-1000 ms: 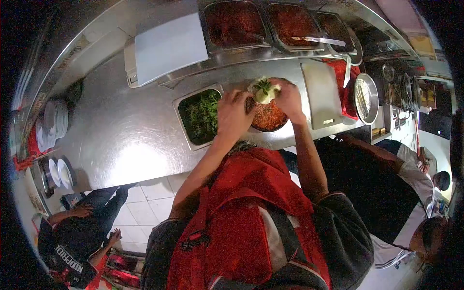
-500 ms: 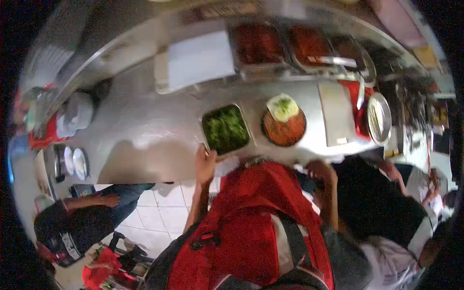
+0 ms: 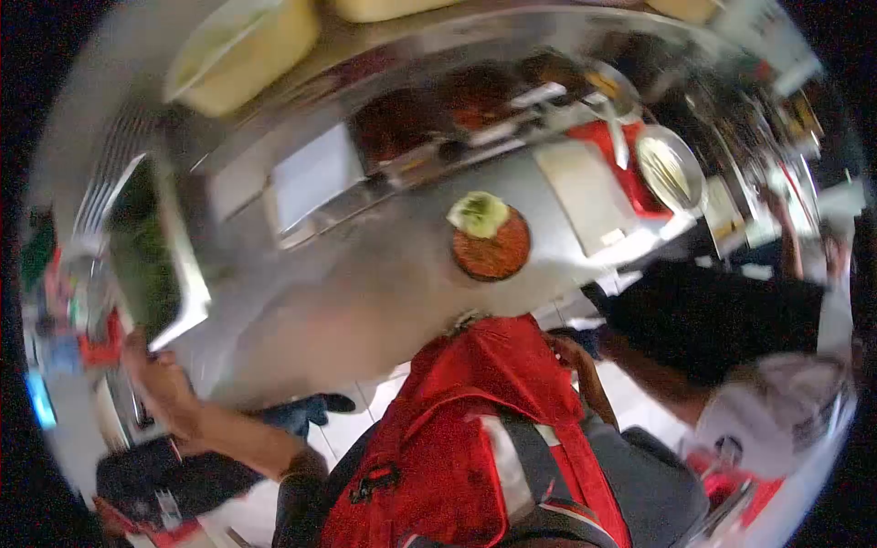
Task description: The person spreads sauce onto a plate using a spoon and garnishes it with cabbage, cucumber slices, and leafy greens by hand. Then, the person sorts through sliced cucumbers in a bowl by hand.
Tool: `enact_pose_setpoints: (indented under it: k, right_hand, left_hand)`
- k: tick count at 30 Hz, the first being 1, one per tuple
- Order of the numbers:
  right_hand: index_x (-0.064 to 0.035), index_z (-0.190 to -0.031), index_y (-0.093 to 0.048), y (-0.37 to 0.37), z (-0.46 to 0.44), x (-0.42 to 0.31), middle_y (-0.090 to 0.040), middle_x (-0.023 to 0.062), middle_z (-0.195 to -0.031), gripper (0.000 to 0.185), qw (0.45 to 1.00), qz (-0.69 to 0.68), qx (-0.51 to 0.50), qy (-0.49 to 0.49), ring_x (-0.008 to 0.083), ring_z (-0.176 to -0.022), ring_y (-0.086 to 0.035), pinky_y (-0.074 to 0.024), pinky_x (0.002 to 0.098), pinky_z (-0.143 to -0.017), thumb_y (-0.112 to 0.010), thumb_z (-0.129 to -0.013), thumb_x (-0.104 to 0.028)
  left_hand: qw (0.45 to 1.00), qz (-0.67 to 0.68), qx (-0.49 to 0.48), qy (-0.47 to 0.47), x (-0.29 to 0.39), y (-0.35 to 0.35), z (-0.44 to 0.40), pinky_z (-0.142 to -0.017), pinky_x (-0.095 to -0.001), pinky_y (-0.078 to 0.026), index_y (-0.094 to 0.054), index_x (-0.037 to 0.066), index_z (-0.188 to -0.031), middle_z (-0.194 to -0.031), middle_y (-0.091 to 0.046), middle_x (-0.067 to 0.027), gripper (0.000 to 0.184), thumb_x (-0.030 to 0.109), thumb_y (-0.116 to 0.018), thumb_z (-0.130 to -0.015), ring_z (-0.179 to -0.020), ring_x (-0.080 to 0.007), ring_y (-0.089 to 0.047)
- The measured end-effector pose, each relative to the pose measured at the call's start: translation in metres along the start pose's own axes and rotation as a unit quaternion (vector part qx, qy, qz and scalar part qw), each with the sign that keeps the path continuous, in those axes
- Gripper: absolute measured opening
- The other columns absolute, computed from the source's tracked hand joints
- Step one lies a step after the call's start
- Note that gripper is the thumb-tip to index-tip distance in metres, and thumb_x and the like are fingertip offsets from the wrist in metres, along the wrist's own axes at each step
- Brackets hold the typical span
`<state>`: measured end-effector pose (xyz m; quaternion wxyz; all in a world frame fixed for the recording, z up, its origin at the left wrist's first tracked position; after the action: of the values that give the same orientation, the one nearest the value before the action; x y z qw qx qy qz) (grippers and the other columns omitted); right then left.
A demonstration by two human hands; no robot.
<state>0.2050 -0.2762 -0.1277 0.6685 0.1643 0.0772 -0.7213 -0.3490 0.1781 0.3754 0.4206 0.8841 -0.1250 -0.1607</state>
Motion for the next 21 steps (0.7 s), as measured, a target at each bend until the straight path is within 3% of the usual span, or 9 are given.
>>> enact_pose_setpoints:
  k: [1, 2, 3, 5, 7, 10, 16, 18, 21]
  right_hand:
    - [-0.0087, -0.12, -0.066, -0.011, 0.007, 0.048, -0.07, 0.0066, -0.094, 0.049, 0.998, -0.063, -0.004, -0.011, 0.0174, -0.07, -0.064, -0.0506, 0.033, -0.059, -0.056, -0.094, -0.049]
    - [-0.0089, -0.12, -0.066, -0.021, 0.004, 0.077, -0.07, 0.0065, -0.094, 0.049, 0.992, -0.121, -0.01, -0.018, 0.0171, -0.069, -0.063, -0.0501, 0.0326, -0.058, -0.056, -0.094, -0.049]
    - [-0.0091, -0.121, -0.065, -0.011, -0.038, 0.002, -0.07, 0.0064, -0.094, 0.049, 0.984, -0.174, -0.021, -0.021, 0.0168, -0.068, -0.063, -0.0497, 0.0322, -0.058, -0.056, -0.094, -0.048]
    - [-0.0093, -0.122, -0.065, -0.02, -0.05, 0.032, -0.07, 0.0063, -0.093, 0.049, 0.971, -0.238, -0.03, -0.017, 0.0165, -0.067, -0.063, -0.0492, 0.0319, -0.057, -0.056, -0.094, -0.048]
    - [-0.0041, -0.125, -0.059, -0.024, -0.059, 0.031, -0.062, 0.0135, -0.123, 0.059, 0.954, -0.252, -0.057, 0.15, 0.0279, -0.091, -0.067, -0.0582, 0.0427, -0.07, -0.057, -0.094, -0.054]
    - [-0.0007, -0.121, -0.06, -0.041, -0.092, 0.066, -0.066, 0.0146, -0.111, 0.054, 0.937, -0.345, 0.011, 0.057, 0.0257, -0.083, -0.067, -0.0581, 0.0409, -0.065, -0.06, -0.094, -0.047]
    - [-0.0137, -0.132, -0.056, -0.071, -0.114, 0.107, -0.064, 0.0087, -0.105, 0.058, 0.905, -0.41, -0.025, 0.111, 0.0236, -0.075, -0.064, -0.0566, 0.0396, -0.064, -0.056, -0.093, -0.056]
    - [-0.0163, -0.135, -0.055, -0.076, -0.113, 0.108, -0.064, 0.0075, -0.104, 0.058, 0.896, -0.425, -0.034, 0.124, 0.0232, -0.074, -0.064, -0.0564, 0.0394, -0.064, -0.055, -0.093, -0.058]
    - [-0.0177, -0.132, -0.056, -0.082, -0.099, 0.121, -0.064, 0.0065, -0.103, 0.055, 0.904, -0.42, 0.003, 0.085, 0.0229, -0.071, -0.063, -0.0559, 0.0379, -0.062, -0.055, -0.094, -0.057]
  left_hand:
    - [0.897, 0.369, 0.005, 0.242, -0.186, -0.073, -0.024, -0.086, -0.0348, -0.051, -0.058, -0.001, -0.127, -0.12, -0.059, -0.0132, 0.036, 0.01, -0.054, -0.093, -0.102, -0.0235, -0.057]
    - [0.928, 0.325, 0.032, 0.18, -0.131, -0.048, -0.069, -0.084, -0.0321, -0.05, -0.057, -0.002, -0.126, -0.119, -0.058, -0.0125, 0.033, 0.012, -0.054, -0.097, -0.098, -0.0216, -0.056]
    - [0.952, 0.273, 0.065, 0.12, -0.067, -0.007, -0.108, -0.081, -0.0295, -0.049, -0.056, -0.002, -0.125, -0.118, -0.057, -0.0118, 0.03, 0.014, -0.054, -0.1, -0.095, -0.0197, -0.055]
    - [0.977, 0.194, 0.087, 0.004, -0.039, -0.006, -0.142, -0.081, -0.0321, -0.049, -0.056, -0.001, -0.124, -0.111, -0.059, -0.0137, 0.03, 0.013, -0.057, -0.099, -0.095, -0.0222, -0.056]
    - [0.986, 0.152, 0.063, 0.034, -0.023, -0.01, -0.168, -0.083, -0.0357, -0.049, -0.055, -0.002, -0.124, -0.104, -0.063, -0.0166, 0.029, 0.014, -0.056, -0.099, -0.093, -0.0248, -0.058]
    - [0.988, 0.134, 0.052, 0.062, -0.019, -0.033, -0.205, -0.088, -0.0393, -0.047, -0.056, -0.003, -0.123, -0.103, -0.065, -0.0199, 0.033, 0.022, -0.054, -0.101, -0.096, -0.0287, -0.06]
    - [0.98, 0.154, -0.003, 0.125, -0.084, -0.112, -0.274, -0.094, -0.0451, -0.047, -0.057, -0.002, -0.126, -0.124, -0.065, -0.0207, 0.041, 0.029, -0.056, -0.1, -0.112, -0.0323, -0.063]
    - [0.839, 0.543, 0.027, 0.016, -0.105, -0.161, -0.282, -0.096, -0.0435, -0.049, -0.05, -0.003, -0.134, -0.132, -0.061, -0.0195, 0.05, 0.031, -0.058, -0.099, -0.116, -0.0315, -0.062]
    - [0.879, 0.458, 0.11, -0.073, -0.014, -0.113, -0.22, -0.095, -0.0419, -0.051, -0.044, -0.003, -0.138, -0.131, -0.061, -0.0207, 0.051, 0.026, -0.057, -0.099, -0.113, -0.0309, -0.063]
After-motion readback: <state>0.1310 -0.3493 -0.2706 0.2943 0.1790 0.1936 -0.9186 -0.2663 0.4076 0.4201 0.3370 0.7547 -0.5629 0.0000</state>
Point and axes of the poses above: each hand's wrist, its own z-axis away from the middle knuckle, its own y-axis out of the back of the hand, x = y × z, the point moved 10 cm from there along -z, towards the middle knuckle
